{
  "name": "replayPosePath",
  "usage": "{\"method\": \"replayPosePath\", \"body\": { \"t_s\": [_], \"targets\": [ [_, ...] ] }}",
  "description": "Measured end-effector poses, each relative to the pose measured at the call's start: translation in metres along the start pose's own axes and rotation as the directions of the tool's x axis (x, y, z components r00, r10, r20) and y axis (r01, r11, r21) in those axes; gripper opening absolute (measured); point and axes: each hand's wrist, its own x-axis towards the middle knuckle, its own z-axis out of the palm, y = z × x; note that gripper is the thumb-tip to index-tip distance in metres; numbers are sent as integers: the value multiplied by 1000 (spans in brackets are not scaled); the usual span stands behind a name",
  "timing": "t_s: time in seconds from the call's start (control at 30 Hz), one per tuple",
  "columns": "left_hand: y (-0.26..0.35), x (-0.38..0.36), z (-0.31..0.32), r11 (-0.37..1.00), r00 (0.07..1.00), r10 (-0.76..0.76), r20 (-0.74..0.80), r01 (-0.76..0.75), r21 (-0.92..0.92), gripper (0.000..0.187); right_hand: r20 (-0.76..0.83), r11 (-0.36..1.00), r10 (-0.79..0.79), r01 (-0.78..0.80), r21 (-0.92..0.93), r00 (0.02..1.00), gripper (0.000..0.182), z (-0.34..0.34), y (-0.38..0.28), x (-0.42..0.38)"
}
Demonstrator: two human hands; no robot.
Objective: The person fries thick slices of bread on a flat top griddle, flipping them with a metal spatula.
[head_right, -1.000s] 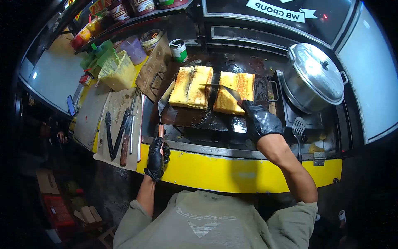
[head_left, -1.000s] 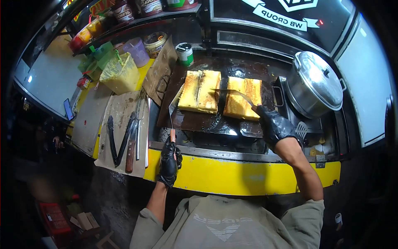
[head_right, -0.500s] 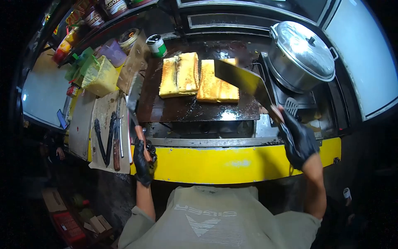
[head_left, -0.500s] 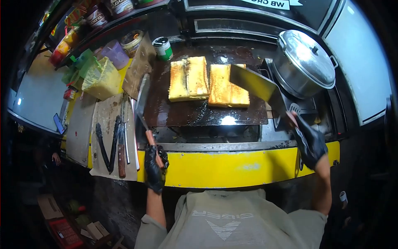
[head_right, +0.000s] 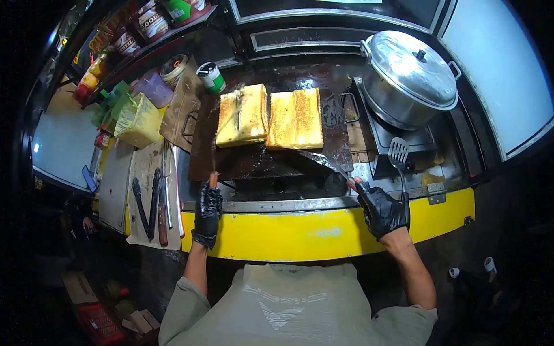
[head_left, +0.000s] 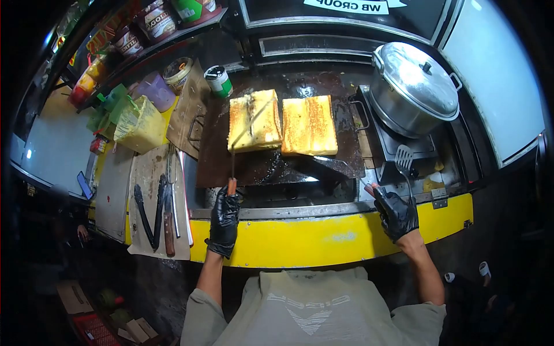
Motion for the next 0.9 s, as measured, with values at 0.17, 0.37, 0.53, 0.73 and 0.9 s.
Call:
{"method": "replayPosePath", "body": {
  "t_s": [0.17,0.37,0.53,0.73,0.9],
  "targets": [
    [-7,15,6,968,989,122,78,-136,210,38,116,997,72,-67,-49,991,66,-4,17,13],
    [25,26,20,923,983,146,111,-176,342,39,69,994,10,-17,106,998,50,-14,28,18],
    [32,46,23,756,890,414,188,-452,473,38,520,477,440,-682,555,732,46,-66,10,-12],
    [31,87,35,421,827,406,390,-547,723,39,689,247,336,-766,594,643,62,-78,33,7],
    [36,87,40,496,863,270,427,-505,706,36,715,84,238,-747,659,658,54,-5,25,54]
  ]
}}
